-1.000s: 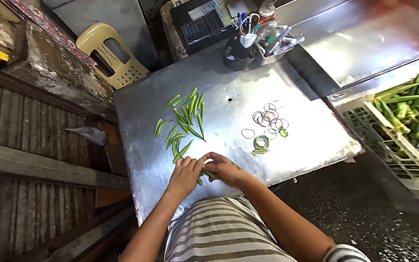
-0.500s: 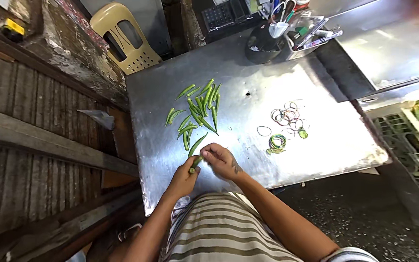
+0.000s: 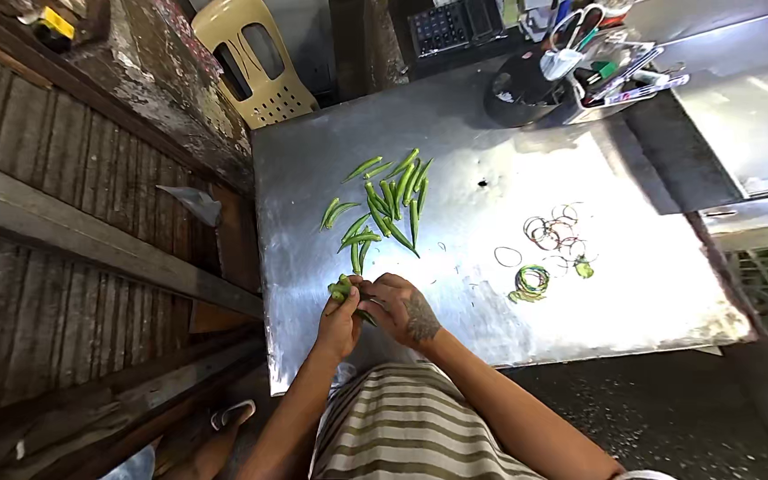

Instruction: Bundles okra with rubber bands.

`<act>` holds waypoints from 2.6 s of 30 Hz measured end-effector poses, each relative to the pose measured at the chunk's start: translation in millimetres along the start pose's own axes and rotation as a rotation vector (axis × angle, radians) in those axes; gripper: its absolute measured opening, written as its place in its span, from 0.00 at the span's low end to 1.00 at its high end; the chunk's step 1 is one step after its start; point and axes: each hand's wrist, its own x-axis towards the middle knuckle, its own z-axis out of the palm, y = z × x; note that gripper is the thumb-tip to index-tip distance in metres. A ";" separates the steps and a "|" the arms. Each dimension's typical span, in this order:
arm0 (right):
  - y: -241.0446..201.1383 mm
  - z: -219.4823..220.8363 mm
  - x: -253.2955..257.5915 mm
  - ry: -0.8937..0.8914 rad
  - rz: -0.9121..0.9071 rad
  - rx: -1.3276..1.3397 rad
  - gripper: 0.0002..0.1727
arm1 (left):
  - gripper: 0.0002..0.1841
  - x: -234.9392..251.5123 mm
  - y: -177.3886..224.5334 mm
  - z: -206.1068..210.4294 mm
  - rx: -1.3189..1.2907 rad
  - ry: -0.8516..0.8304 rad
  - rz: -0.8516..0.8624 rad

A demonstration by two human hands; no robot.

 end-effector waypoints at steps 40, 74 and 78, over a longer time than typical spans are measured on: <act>-8.4 13.3 42.9 0.157 0.166 -0.111 0.12 | 0.14 17.4 20.3 17.3 0.003 0.079 -0.053; -12.5 -31.2 -0.2 0.044 -0.163 0.081 0.12 | 0.24 9.4 21.4 25.2 0.628 -0.295 -0.041; -9.0 -39.8 -3.4 -0.015 -0.148 0.156 0.12 | 0.27 11.8 13.8 24.5 0.589 -0.321 -0.027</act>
